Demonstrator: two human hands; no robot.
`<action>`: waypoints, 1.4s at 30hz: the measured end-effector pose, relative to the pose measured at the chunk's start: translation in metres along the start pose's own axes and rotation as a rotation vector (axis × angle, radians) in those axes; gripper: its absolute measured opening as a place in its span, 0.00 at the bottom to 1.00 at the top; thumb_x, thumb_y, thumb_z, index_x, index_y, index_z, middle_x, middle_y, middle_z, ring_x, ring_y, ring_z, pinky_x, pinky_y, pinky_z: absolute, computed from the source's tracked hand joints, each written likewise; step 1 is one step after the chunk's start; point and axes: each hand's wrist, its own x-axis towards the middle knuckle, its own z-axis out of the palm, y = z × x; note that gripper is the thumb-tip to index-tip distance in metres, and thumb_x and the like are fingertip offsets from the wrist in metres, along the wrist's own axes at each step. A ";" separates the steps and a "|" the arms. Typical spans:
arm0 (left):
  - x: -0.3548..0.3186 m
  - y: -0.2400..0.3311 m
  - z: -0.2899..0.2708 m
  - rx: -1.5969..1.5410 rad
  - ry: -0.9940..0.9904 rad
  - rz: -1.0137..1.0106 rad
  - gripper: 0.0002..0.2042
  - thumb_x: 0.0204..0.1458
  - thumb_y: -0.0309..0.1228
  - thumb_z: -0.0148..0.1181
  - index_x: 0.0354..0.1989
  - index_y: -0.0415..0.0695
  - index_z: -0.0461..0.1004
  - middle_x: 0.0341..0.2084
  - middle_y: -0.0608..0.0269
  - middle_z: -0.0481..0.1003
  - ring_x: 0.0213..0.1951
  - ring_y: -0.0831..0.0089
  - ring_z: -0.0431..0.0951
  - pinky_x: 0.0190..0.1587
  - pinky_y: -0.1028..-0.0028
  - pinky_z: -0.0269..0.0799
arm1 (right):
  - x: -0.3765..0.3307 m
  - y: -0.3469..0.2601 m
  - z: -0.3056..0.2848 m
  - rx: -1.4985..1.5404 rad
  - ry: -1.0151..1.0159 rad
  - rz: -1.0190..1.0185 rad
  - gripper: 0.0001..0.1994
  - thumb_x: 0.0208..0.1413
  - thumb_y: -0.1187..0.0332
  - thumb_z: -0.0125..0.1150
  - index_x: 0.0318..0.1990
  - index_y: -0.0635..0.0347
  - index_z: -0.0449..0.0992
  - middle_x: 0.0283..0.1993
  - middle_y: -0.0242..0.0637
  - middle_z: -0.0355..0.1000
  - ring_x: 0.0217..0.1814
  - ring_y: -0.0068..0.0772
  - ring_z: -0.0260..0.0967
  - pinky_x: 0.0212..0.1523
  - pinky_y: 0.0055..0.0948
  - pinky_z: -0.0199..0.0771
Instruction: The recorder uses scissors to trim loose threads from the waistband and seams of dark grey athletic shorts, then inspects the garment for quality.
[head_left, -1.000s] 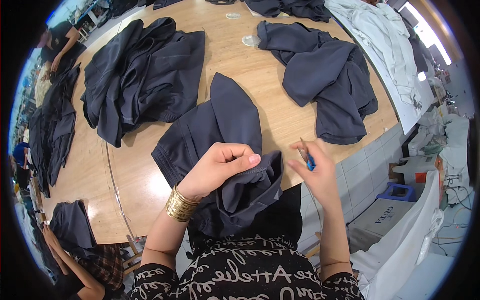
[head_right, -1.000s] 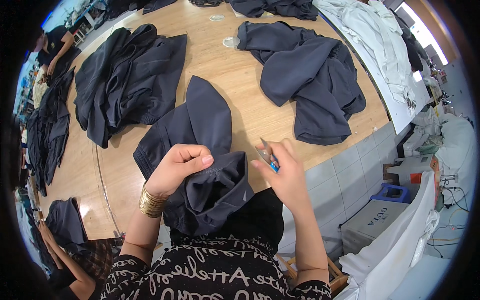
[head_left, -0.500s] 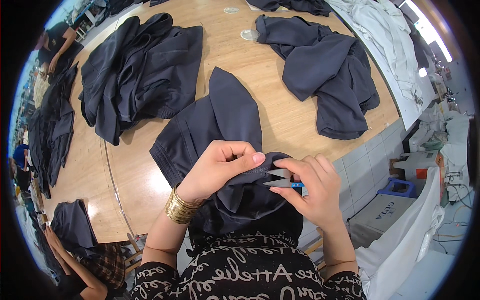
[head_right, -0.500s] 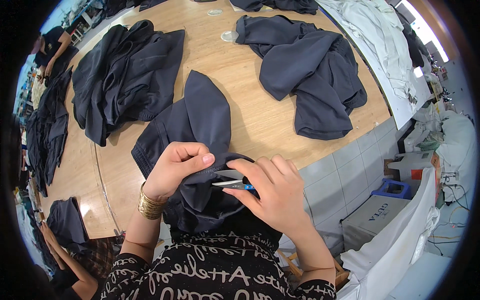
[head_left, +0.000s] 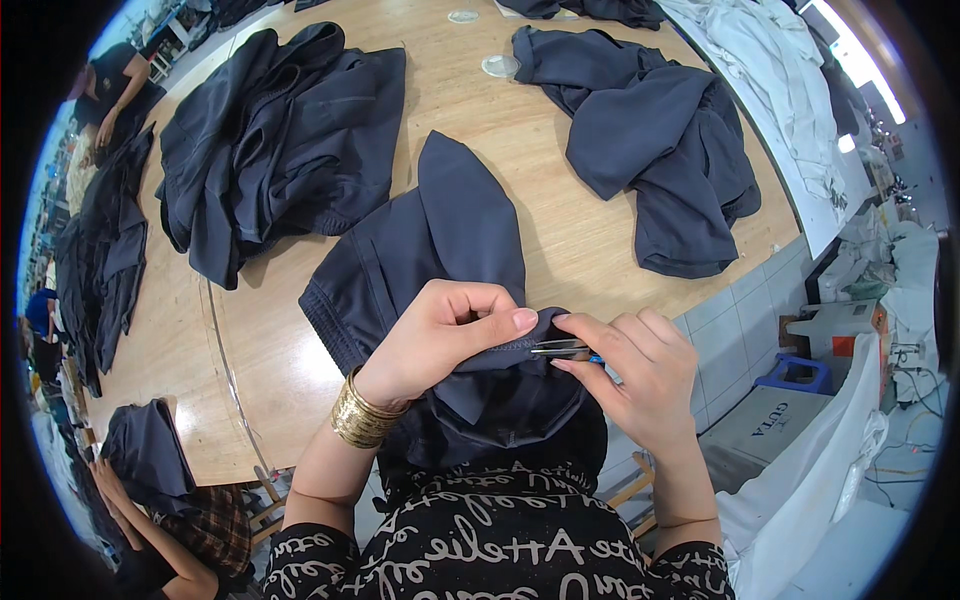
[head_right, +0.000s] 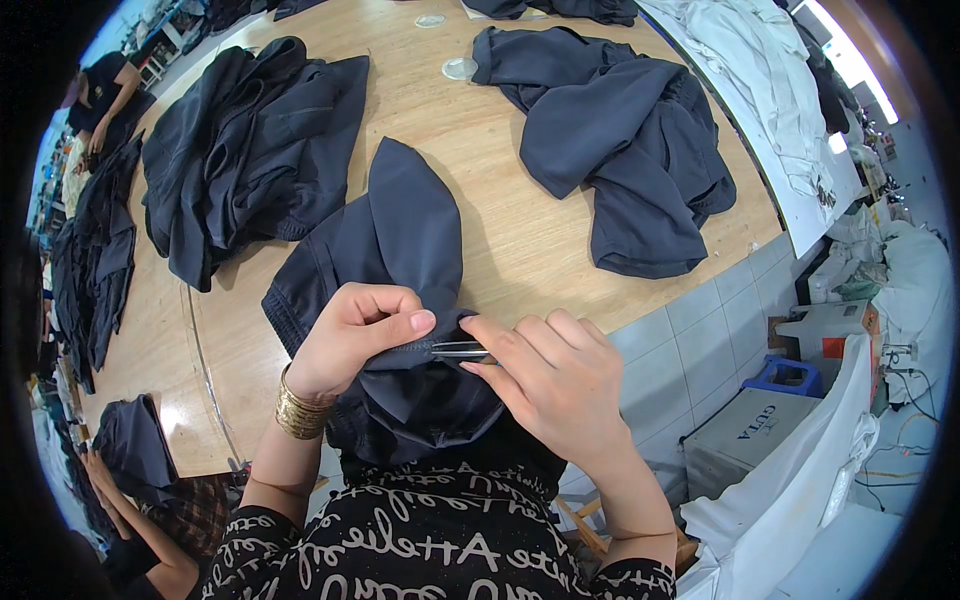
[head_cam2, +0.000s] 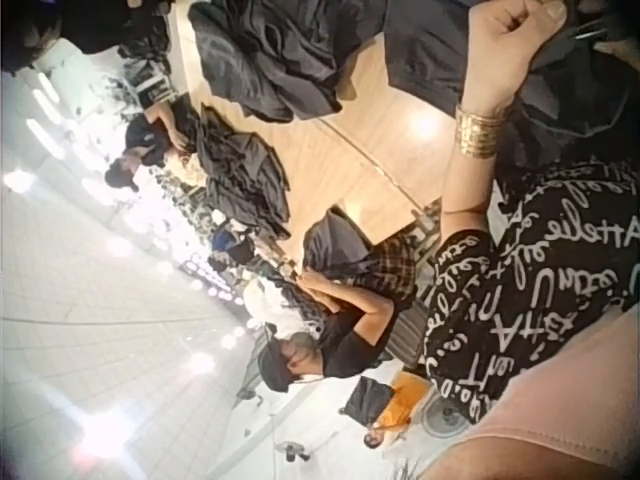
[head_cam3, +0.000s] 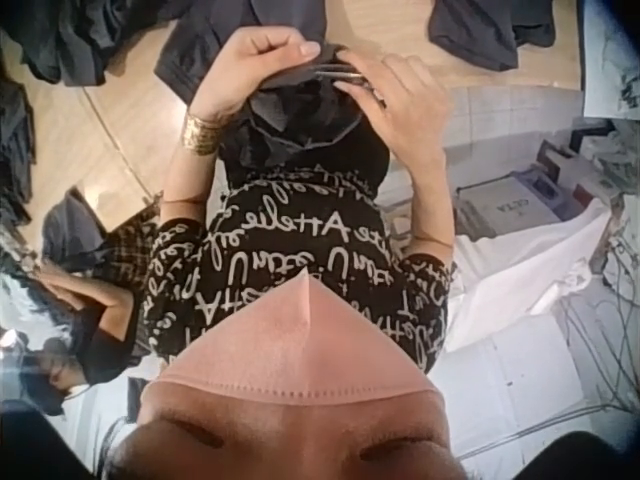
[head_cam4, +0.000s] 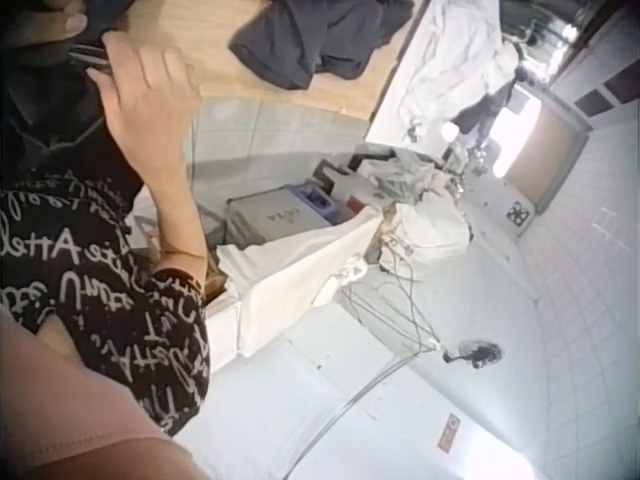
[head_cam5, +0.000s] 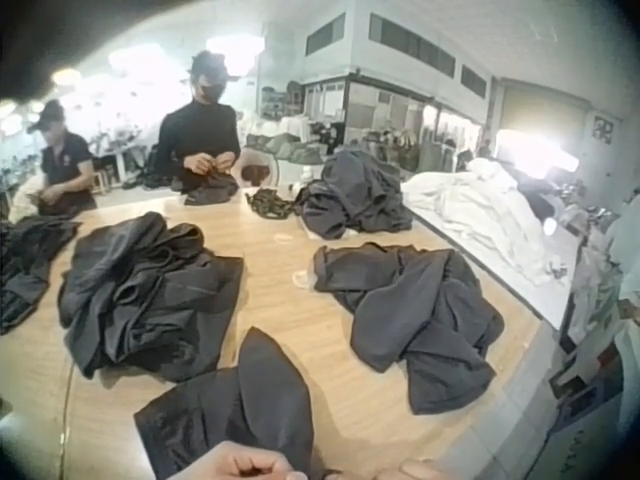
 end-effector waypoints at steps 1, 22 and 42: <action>0.000 0.000 0.000 0.009 0.006 0.004 0.13 0.55 0.36 0.58 0.23 0.40 0.74 0.16 0.82 0.63 0.21 0.92 0.55 0.22 0.86 0.49 | 0.000 0.000 0.000 0.000 0.000 0.003 0.17 0.38 0.61 0.65 0.40 0.50 0.78 0.20 0.24 0.59 0.23 0.24 0.56 0.23 0.23 0.55; 0.003 0.000 0.001 0.136 0.022 0.059 0.13 0.55 0.35 0.57 0.22 0.39 0.72 0.16 0.81 0.62 0.22 0.91 0.55 0.23 0.86 0.50 | 0.001 -0.003 -0.005 0.023 -0.031 0.055 0.14 0.38 0.62 0.66 0.35 0.51 0.77 0.21 0.24 0.61 0.23 0.24 0.57 0.23 0.23 0.57; 0.004 0.003 -0.001 -0.006 -0.029 0.004 0.12 0.55 0.34 0.56 0.23 0.39 0.73 0.18 0.80 0.65 0.23 0.92 0.58 0.25 0.87 0.54 | 0.001 0.000 0.003 0.095 0.022 0.039 0.12 0.37 0.65 0.67 0.32 0.53 0.76 0.20 0.24 0.63 0.21 0.25 0.57 0.21 0.24 0.57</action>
